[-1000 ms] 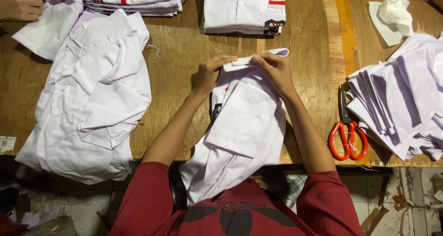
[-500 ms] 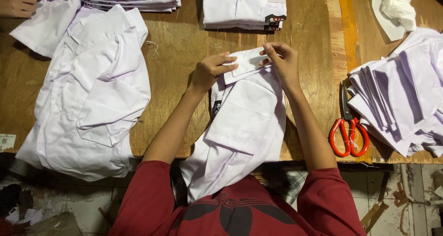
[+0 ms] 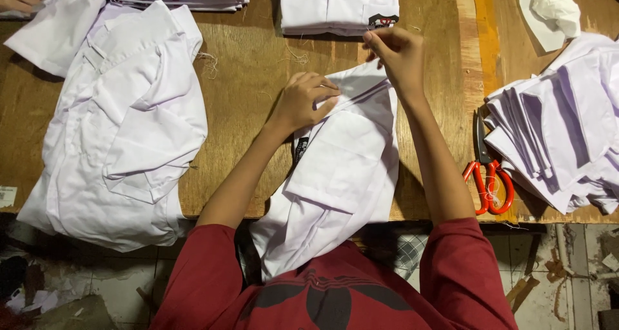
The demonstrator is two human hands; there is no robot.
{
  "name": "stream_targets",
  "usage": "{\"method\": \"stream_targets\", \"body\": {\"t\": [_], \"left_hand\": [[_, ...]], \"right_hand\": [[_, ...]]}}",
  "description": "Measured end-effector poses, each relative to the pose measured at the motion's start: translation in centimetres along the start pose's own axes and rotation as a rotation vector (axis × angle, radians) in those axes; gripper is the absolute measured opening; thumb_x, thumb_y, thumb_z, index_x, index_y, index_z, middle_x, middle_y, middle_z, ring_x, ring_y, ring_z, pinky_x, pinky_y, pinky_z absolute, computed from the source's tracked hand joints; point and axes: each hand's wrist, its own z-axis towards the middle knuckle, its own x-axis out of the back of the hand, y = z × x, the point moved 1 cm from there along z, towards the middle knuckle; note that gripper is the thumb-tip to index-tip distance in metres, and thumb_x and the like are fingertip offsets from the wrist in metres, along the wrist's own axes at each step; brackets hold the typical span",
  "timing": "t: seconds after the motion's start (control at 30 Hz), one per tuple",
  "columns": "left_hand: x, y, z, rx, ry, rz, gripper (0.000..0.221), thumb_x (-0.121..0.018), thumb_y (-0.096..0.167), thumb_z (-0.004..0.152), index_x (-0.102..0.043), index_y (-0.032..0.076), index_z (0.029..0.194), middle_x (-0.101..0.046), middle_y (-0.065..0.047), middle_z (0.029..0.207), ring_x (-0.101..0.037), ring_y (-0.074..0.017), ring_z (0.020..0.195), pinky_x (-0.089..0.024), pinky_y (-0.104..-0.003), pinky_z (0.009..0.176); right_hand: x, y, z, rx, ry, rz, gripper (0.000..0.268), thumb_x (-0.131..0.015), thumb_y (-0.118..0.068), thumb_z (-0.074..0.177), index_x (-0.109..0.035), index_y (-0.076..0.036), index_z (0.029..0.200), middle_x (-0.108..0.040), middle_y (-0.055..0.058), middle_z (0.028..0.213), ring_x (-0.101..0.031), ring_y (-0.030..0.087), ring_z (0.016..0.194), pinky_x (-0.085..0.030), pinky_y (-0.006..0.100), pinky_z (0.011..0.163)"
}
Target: Folding white shirts and using scissors to trim excess threads from the fabric near the pocket area.
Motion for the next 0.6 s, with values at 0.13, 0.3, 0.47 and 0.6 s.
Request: {"method": "stream_targets", "body": {"t": [0.13, 0.3, 0.47, 0.6], "left_hand": [[-0.5, 1.2, 0.0, 0.088, 0.002, 0.101, 0.03, -0.066, 0.053, 0.093, -0.077, 0.029, 0.107, -0.07, 0.006, 0.106, -0.062, -0.0195, 0.104, -0.035, -0.051, 0.1], [-1.3, 1.5, 0.0, 0.193, -0.131, 0.039, 0.029, -0.065, 0.056, 0.092, -0.082, 0.036, 0.105, -0.061, 0.01, 0.116, -0.051, -0.0185, 0.115, -0.021, -0.059, 0.108], [-1.3, 1.9, -0.1, 0.138, 0.0, -0.015, 0.017, -0.075, 0.047, 0.09, -0.08, 0.031, 0.088, -0.07, 0.016, 0.101, -0.062, -0.0171, 0.11, -0.013, -0.058, 0.109], [-1.8, 1.7, 0.0, 0.188, 0.018, -0.005, 0.017, -0.064, 0.042, 0.098, -0.069, 0.027, 0.094, -0.072, 0.015, 0.101, -0.063, -0.0142, 0.109, -0.015, -0.052, 0.109]], "right_hand": [[-1.5, 1.8, 1.8, -0.055, -0.017, 0.093, 0.017, -0.076, -0.02, 0.101, -0.076, -0.004, 0.096, -0.075, 0.007, 0.082, -0.07, 0.01, 0.063, -0.052, 0.018, 0.05], [-3.6, 4.7, 2.5, 0.038, -0.254, -0.085, 0.013, -0.068, -0.003, 0.101, -0.074, 0.006, 0.108, -0.077, 0.016, 0.095, -0.074, 0.019, 0.076, -0.065, 0.025, 0.07], [-4.1, 6.8, 1.4, 0.13, -0.443, -0.336, 0.031, -0.075, 0.008, 0.087, -0.072, 0.002, 0.117, -0.073, 0.017, 0.113, -0.069, 0.028, 0.098, -0.058, 0.036, 0.081], [-3.2, 5.4, -0.4, 0.183, -0.384, -0.205, 0.04, -0.068, 0.016, 0.092, -0.063, -0.001, 0.127, -0.072, 0.017, 0.11, -0.072, 0.027, 0.099, -0.06, 0.037, 0.088]]}}
